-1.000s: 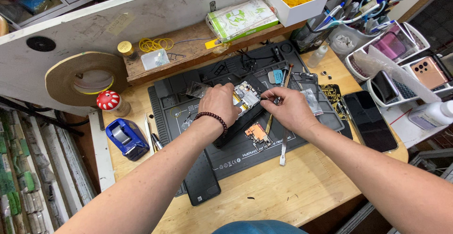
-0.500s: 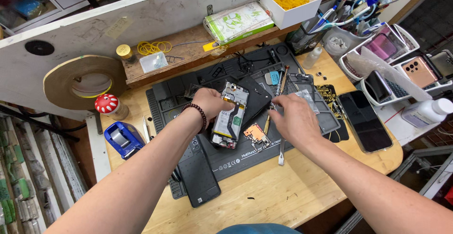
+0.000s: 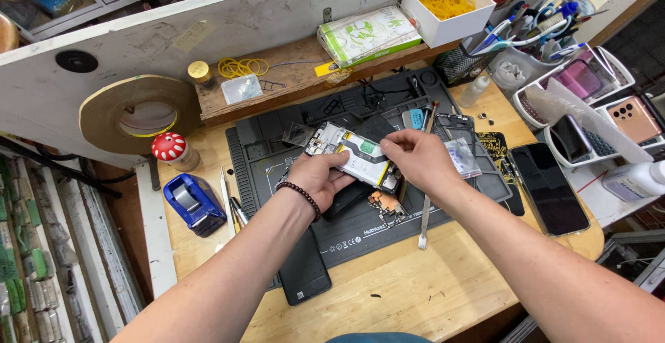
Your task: The person works at a repair bench disassembling a smartphone, using fingers and small tools to pry open the device, detach internal components, and lift out the battery. They handle the phone chassis, flex cables, and small screws on a magnetic repair mat throughout the clip.
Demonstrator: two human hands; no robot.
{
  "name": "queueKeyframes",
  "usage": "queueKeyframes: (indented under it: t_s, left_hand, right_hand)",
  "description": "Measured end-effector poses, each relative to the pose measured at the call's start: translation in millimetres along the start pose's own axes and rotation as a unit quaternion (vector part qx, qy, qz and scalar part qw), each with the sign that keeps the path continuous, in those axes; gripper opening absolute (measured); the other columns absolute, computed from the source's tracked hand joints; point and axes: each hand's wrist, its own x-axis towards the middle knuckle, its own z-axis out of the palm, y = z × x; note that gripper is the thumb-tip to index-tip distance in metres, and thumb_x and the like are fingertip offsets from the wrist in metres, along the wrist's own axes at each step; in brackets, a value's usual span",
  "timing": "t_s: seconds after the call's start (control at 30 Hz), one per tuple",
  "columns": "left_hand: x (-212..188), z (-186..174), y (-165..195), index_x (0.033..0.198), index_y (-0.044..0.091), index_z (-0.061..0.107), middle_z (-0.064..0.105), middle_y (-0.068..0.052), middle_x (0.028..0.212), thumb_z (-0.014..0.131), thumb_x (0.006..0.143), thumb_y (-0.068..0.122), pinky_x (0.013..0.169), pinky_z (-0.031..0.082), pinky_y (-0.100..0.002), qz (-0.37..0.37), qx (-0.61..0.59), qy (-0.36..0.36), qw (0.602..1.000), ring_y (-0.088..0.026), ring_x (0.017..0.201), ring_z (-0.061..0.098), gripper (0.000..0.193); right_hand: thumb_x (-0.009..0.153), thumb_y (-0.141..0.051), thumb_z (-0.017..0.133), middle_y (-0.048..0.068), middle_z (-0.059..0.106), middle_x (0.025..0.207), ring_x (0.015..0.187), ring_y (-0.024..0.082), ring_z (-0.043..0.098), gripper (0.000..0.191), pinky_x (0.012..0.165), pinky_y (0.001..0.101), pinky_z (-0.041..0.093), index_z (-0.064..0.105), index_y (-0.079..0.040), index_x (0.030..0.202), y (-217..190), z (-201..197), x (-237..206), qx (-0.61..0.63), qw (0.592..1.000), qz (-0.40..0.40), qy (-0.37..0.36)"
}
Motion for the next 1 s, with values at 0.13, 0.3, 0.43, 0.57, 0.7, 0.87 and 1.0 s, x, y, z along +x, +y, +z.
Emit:
queueKeyframes:
  t_s: [0.13, 0.3, 0.43, 0.57, 0.7, 0.87, 1.0]
  left_hand:
    - [-5, 1, 3, 0.118, 0.001, 0.055, 0.073, -0.016, 0.112, 0.067, 0.085, -0.005, 0.084, 0.065, -0.046, 0.005, 0.008, 0.008, 1.000, -0.032, 0.100, 0.076, 0.035]
    - [-22, -6, 24, 0.117, 0.004, 0.058, 0.070, -0.010, 0.105, 0.077, 0.082, 0.005, 0.072, 0.064, -0.041, 0.047, 0.137, 0.114, 0.983, -0.025, 0.091, 0.073, 0.040]
    - [-21, -13, 42, 0.107, 0.008, 0.074, 0.074, -0.005, 0.096, 0.076, 0.084, 0.018, 0.060, 0.057, -0.033, 0.091, 0.321, 0.155, 0.930, -0.017, 0.083, 0.071, 0.025]
    - [-9, -15, 38, 0.100, 0.006, 0.077, 0.077, -0.006, 0.090, 0.081, 0.080, 0.019, 0.062, 0.058, -0.032, 0.116, 0.488, 0.164, 0.849, -0.018, 0.077, 0.073, 0.024]
    - [3, -26, 34, 0.106, 0.013, 0.078, 0.078, -0.006, 0.088, 0.087, 0.072, 0.019, 0.069, 0.055, -0.028, 0.227, 0.568, 0.147, 0.777, -0.013, 0.076, 0.072, 0.036]
    - [10, -24, 34, 0.105, 0.011, 0.076, 0.079, -0.005, 0.090, 0.083, 0.076, 0.014, 0.060, 0.058, -0.029, 0.154, 0.539, 0.140, 0.816, -0.014, 0.074, 0.074, 0.030]
    - [8, -14, 38, 0.101, 0.007, 0.075, 0.077, -0.007, 0.086, 0.079, 0.078, 0.008, 0.052, 0.058, -0.029, 0.110, 0.515, 0.133, 0.840, -0.015, 0.068, 0.073, 0.023]
  right_hand:
    - [0.093, -0.015, 0.070, 0.003, 0.076, 0.101, 0.083, 0.009, 0.067, 0.030, 0.069, 0.0272, 0.051, 0.074, -0.003, 0.120, 5, -5, 10, 0.129, 0.988, 0.051, -0.067]
    - [0.092, -0.008, 0.069, 0.007, 0.077, 0.100, 0.085, 0.011, 0.072, 0.029, 0.073, 0.0272, 0.058, 0.072, -0.002, 0.119, 13, -9, 15, 0.167, 0.977, 0.062, -0.119]
    - [0.091, -0.008, 0.070, 0.006, 0.078, 0.100, 0.087, 0.010, 0.072, 0.026, 0.076, 0.0264, 0.058, 0.074, -0.002, 0.116, 9, -9, 19, 0.065, 0.989, 0.015, -0.133]
    - [0.091, -0.013, 0.072, 0.009, 0.079, 0.099, 0.087, 0.012, 0.072, 0.022, 0.075, 0.0272, 0.059, 0.076, -0.005, 0.111, -2, -9, 18, -0.047, 0.992, -0.062, -0.094]
    - [0.090, -0.020, 0.071, 0.008, 0.077, 0.100, 0.088, 0.022, 0.074, 0.023, 0.076, 0.0344, 0.058, 0.077, -0.012, 0.110, -14, -5, 13, -0.190, 0.975, -0.109, -0.034]
    - [0.081, -0.021, 0.077, 0.013, 0.070, 0.103, 0.102, 0.036, 0.063, 0.020, 0.090, 0.0462, 0.049, 0.081, -0.009, 0.096, -26, 8, 7, -0.303, 0.893, -0.326, 0.068]
    - [0.083, -0.025, 0.077, 0.014, 0.068, 0.100, 0.106, 0.034, 0.060, 0.022, 0.093, 0.0437, 0.048, 0.080, -0.011, 0.098, -37, 24, 15, -0.281, 0.925, -0.255, 0.025]
